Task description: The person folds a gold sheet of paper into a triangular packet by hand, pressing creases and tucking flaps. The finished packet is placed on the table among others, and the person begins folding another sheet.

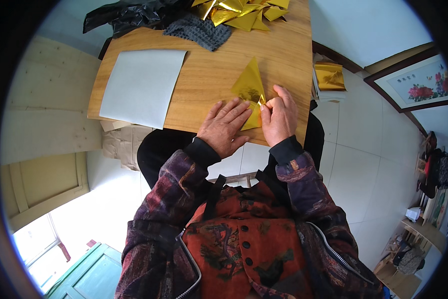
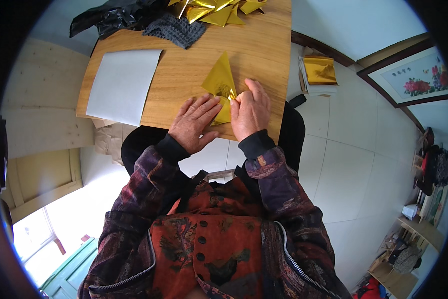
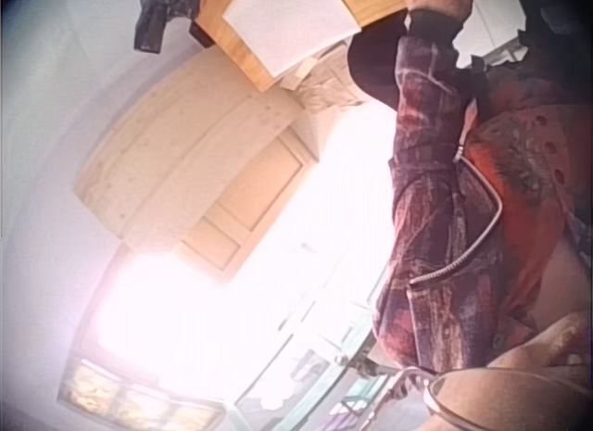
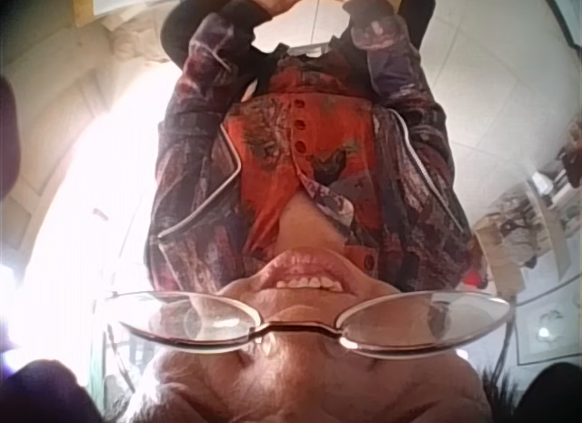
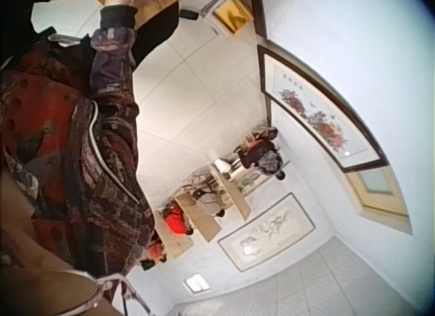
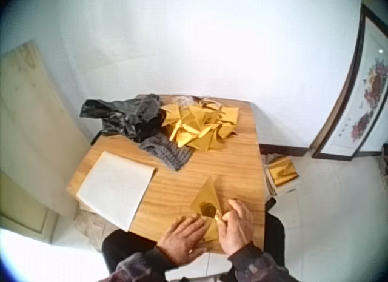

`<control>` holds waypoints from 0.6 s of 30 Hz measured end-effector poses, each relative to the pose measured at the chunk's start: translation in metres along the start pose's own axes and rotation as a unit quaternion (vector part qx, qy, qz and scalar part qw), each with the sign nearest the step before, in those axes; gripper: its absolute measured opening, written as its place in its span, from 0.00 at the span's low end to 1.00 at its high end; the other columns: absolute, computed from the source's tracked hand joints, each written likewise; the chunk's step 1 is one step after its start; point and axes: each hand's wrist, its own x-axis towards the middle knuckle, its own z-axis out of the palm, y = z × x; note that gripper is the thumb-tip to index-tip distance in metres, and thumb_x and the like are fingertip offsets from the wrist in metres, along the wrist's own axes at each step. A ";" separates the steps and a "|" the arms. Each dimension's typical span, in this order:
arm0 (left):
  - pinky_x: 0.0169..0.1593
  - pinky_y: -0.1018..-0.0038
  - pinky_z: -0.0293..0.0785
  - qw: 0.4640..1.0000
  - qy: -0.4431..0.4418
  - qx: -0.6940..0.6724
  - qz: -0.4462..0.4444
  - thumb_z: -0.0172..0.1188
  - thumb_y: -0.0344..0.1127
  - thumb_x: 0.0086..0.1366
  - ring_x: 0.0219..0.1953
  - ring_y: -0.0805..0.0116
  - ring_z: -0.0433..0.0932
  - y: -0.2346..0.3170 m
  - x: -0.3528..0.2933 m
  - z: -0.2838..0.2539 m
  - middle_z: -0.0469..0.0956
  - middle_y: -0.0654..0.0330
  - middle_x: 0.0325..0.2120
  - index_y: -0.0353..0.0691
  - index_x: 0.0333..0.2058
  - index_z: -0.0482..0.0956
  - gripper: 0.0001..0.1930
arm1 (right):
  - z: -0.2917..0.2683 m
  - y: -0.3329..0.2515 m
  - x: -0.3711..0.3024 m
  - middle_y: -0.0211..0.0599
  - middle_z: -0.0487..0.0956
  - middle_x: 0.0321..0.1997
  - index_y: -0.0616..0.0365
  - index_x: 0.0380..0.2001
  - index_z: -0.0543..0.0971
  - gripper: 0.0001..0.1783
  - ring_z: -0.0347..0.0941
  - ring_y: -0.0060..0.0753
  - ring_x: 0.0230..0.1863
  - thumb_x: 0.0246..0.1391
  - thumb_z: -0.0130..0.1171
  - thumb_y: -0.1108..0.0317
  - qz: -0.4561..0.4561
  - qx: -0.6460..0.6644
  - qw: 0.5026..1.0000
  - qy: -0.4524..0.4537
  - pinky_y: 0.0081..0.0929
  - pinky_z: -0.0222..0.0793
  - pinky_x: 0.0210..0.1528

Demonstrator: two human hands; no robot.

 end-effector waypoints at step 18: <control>0.70 0.57 0.44 0.999 -0.010 0.039 0.005 0.60 0.48 0.60 0.70 0.59 0.52 0.001 0.000 0.001 0.59 0.59 0.66 0.42 0.64 0.62 0.36 | 0.000 -0.001 0.001 0.45 0.70 0.57 0.57 0.46 0.70 0.26 0.63 0.50 0.62 0.42 0.67 0.73 0.007 0.019 1.000 0.023 0.46 0.56 0.63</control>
